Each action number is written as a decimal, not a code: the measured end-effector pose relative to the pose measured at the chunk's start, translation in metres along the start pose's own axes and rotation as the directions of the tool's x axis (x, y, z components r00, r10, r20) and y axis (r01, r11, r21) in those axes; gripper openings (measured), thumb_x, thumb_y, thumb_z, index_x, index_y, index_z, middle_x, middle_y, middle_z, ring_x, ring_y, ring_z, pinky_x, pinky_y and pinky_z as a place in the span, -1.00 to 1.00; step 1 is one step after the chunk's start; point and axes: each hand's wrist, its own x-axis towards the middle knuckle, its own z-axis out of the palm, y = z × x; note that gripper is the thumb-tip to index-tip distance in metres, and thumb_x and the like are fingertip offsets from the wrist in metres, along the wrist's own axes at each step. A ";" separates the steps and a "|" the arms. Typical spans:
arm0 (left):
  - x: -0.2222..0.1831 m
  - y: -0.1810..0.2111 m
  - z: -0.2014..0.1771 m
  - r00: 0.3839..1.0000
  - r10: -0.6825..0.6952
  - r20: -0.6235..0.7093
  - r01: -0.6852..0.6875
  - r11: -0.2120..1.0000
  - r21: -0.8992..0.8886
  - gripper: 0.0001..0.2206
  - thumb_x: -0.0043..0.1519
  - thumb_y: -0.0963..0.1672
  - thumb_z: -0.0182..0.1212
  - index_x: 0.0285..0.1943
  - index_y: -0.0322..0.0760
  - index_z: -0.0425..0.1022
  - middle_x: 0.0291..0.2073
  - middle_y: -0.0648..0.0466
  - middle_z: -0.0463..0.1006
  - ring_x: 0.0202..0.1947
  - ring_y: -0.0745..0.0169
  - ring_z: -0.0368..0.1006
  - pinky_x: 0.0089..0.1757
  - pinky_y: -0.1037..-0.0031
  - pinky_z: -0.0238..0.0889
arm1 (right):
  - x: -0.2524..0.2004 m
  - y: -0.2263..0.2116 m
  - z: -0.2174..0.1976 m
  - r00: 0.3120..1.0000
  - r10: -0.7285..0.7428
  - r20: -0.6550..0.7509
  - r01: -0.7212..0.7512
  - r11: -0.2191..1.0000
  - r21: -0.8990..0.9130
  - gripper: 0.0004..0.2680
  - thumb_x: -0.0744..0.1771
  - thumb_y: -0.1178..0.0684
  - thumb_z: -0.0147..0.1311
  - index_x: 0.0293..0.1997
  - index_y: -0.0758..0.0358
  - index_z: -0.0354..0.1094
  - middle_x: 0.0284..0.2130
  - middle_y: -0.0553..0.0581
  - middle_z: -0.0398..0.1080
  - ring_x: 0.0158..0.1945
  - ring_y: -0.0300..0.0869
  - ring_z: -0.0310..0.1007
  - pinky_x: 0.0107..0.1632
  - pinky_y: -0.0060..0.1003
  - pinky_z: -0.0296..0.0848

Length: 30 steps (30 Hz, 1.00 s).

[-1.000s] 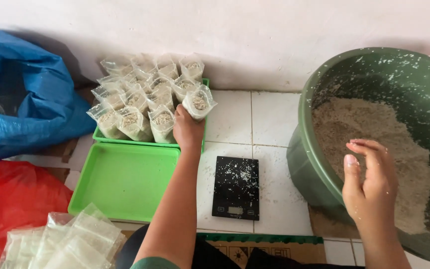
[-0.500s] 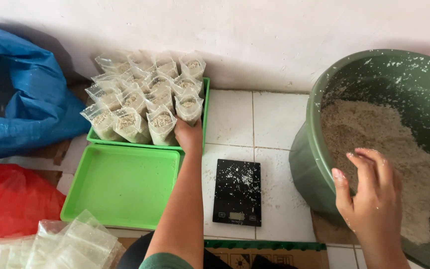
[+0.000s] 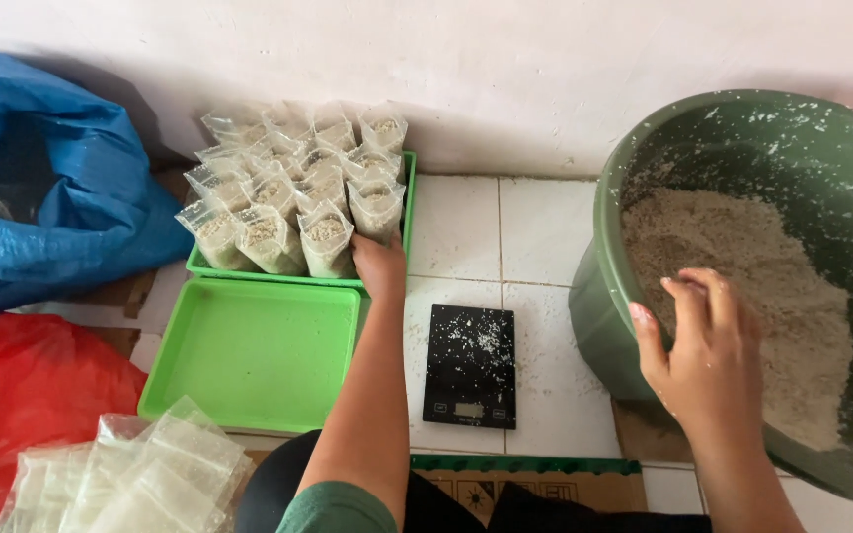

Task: The person scoops a granular material from a large green basin into small clear plastic bags using a pink plastic scoop. They place each filled bag on a digital scale to check the weight, then move the completed bag into a green tray. The person cleans the scale between uses and repeats the process.

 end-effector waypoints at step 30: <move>-0.135 -0.038 -0.038 0.388 -0.392 0.834 -0.763 0.371 0.530 -0.60 0.15 -0.09 -0.01 0.15 -0.28 0.50 0.20 -0.03 0.46 0.25 0.09 0.33 0.15 0.19 0.29 | -0.127 -0.076 0.176 0.384 0.109 0.917 -0.679 0.707 0.200 -0.74 0.31 0.05 0.01 0.08 0.29 0.34 -0.22 0.36 0.50 -0.18 0.09 0.57 -0.27 -0.11 0.57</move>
